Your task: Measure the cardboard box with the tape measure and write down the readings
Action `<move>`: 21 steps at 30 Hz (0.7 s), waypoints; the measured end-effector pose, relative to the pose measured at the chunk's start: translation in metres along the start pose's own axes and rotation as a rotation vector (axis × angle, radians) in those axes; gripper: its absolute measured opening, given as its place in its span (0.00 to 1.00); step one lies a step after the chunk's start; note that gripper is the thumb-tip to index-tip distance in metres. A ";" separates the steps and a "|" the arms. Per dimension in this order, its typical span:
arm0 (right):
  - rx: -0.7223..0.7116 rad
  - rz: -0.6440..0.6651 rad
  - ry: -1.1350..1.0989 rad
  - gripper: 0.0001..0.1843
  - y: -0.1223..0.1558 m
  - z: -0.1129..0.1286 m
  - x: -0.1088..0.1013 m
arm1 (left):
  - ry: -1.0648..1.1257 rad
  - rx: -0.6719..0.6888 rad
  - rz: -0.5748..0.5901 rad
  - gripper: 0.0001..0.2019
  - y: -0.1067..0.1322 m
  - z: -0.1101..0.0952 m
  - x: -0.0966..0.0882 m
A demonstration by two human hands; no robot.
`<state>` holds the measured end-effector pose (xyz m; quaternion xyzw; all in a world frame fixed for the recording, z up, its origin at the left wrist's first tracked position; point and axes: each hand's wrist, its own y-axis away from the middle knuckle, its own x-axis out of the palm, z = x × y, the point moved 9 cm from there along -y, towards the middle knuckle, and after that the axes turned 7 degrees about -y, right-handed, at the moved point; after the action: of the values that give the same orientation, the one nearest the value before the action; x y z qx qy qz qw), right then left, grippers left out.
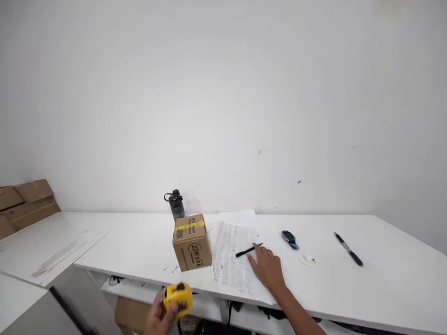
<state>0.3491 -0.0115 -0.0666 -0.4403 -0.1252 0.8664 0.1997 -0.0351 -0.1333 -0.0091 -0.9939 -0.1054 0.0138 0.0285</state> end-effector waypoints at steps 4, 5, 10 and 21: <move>0.343 0.130 -0.489 0.25 -0.015 -0.032 -0.010 | 0.080 0.115 0.205 0.27 -0.017 -0.043 0.036; 0.368 0.171 -0.645 0.25 -0.019 -0.026 -0.016 | 0.086 0.142 0.303 0.25 -0.015 -0.049 0.053; 0.325 0.116 -0.980 0.32 -0.014 0.061 -0.074 | -0.003 0.320 0.533 0.22 0.002 -0.070 0.109; -0.027 0.693 -1.464 0.36 0.058 0.260 -0.046 | -0.358 0.805 0.222 0.26 -0.019 -0.148 0.081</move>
<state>0.1491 -0.0951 0.0945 0.2225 -0.0908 0.9459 -0.2180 0.0449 -0.1053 0.1376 -0.8910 0.0124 0.2281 0.3923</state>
